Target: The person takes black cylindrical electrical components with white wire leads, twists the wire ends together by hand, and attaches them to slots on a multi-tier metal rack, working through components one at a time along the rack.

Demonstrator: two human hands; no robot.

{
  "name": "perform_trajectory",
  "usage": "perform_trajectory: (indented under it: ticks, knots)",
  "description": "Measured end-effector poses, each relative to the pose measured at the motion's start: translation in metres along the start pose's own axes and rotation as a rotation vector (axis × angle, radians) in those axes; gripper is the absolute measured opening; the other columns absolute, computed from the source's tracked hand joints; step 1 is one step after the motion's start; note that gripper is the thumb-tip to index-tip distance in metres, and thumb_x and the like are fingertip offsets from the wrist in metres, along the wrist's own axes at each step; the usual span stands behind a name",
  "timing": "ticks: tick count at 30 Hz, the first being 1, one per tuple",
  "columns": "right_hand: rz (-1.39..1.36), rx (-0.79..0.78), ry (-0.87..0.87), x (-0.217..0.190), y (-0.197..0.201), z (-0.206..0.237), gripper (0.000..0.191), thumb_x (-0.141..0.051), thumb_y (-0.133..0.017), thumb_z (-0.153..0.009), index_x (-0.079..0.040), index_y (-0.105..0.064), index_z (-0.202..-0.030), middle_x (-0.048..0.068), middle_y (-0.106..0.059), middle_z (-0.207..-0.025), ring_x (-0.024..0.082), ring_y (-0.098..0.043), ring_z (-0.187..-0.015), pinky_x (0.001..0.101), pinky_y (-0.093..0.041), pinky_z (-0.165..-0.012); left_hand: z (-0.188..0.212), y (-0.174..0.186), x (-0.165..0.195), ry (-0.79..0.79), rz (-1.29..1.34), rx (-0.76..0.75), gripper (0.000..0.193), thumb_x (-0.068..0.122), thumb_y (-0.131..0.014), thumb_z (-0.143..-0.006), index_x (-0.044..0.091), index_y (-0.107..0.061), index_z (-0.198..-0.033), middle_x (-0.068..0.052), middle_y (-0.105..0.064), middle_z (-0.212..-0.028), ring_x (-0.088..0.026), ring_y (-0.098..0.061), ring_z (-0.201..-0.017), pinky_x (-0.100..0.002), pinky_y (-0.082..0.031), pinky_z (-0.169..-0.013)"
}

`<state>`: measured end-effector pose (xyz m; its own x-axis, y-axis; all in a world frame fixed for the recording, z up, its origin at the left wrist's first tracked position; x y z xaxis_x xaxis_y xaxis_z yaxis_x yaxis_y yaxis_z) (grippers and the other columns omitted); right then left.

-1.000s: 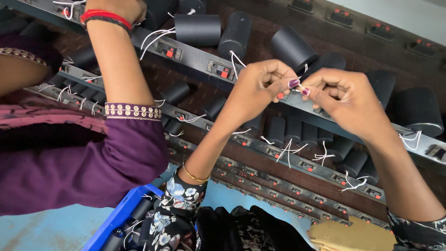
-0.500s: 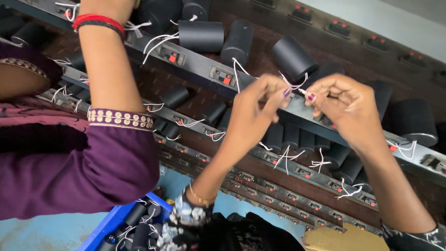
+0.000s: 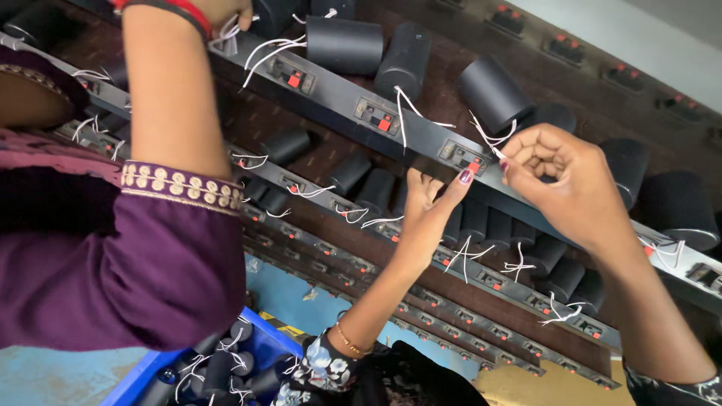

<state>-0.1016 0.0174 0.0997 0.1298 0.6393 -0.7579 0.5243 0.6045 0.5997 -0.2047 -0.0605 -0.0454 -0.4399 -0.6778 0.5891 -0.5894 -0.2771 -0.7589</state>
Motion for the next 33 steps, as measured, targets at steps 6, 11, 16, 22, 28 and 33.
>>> perform_trajectory:
  ticks: [6,11,16,22,28,33]
  knots:
    - [0.101,0.021,0.042,-0.006,-0.003,0.002,0.010,0.001,-0.070,-0.092,-0.001,-0.065,-0.100,-0.004,-0.062,-0.086,0.000,-0.050,-0.075,0.0172,-0.041,-0.069,-0.008,-0.008,-0.004,-0.052,0.134,0.041,0.066,0.002,-0.072,-0.094,0.003,-0.034,-0.149,-0.012,-0.055,-0.137,-0.017,-0.056,-0.128,-0.034,-0.045,-0.113]
    - [0.108,0.069,0.038,-0.008,-0.013,0.002,0.008,0.000,-0.070,-0.092,0.000,-0.067,-0.099,-0.005,-0.064,-0.086,-0.003,-0.050,-0.075,0.0149,-0.040,-0.065,-0.012,-0.005,-0.003,-0.091,0.161,0.012,0.064,-0.001,-0.075,-0.093,-0.001,-0.040,-0.146,-0.014,-0.058,-0.135,-0.018,-0.059,-0.125,-0.034,-0.048,-0.111]
    - [0.334,0.121,0.045,-0.018,-0.018,0.003,0.009,-0.001,-0.073,-0.089,0.002,-0.069,-0.096,-0.005,-0.058,-0.074,-0.002,-0.041,-0.068,0.0175,-0.036,-0.058,-0.009,-0.002,-0.001,-0.104,0.191,0.027,0.069,-0.002,-0.077,-0.090,-0.001,-0.041,-0.148,-0.015,-0.058,-0.137,-0.020,-0.060,-0.126,-0.033,-0.049,-0.112]
    - [0.508,0.158,0.037,-0.026,-0.022,0.001,0.014,-0.003,-0.077,-0.087,0.003,-0.068,-0.095,0.002,-0.050,-0.065,0.002,-0.039,-0.063,0.0211,-0.035,-0.055,-0.010,-0.002,-0.001,-0.098,0.211,0.027,0.074,-0.002,-0.078,-0.089,0.000,-0.039,-0.151,-0.016,-0.058,-0.139,-0.021,-0.060,-0.127,-0.034,-0.048,-0.112]
    - [0.572,0.123,0.141,-0.033,-0.027,0.001,0.015,-0.003,-0.077,-0.088,0.003,-0.067,-0.097,0.005,-0.058,-0.077,0.007,-0.049,-0.067,0.0242,-0.042,-0.062,-0.011,-0.001,-0.003,-0.097,0.217,0.024,0.078,-0.002,-0.078,-0.090,0.001,-0.036,-0.155,-0.018,-0.058,-0.139,-0.022,-0.060,-0.127,-0.034,-0.048,-0.112]
    - [0.715,0.116,0.198,-0.040,-0.032,0.003,0.016,-0.005,-0.078,-0.091,0.003,-0.068,-0.101,0.013,-0.062,-0.082,0.022,-0.061,-0.072,0.0340,-0.050,-0.067,-0.011,-0.001,-0.003,-0.076,0.236,0.027,0.080,-0.002,-0.078,-0.088,0.002,-0.034,-0.155,-0.018,-0.057,-0.139,-0.023,-0.061,-0.127,-0.036,-0.050,-0.111]
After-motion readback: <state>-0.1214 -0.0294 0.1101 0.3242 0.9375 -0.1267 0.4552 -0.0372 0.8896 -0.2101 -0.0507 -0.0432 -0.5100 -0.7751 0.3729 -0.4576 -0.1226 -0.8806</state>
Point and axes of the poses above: each hand's wrist, its own z-axis away from the middle knuckle, its own y-axis out of the back of the hand, x = y × z, the point moved 3 cm from there along -z, towards the middle knuckle
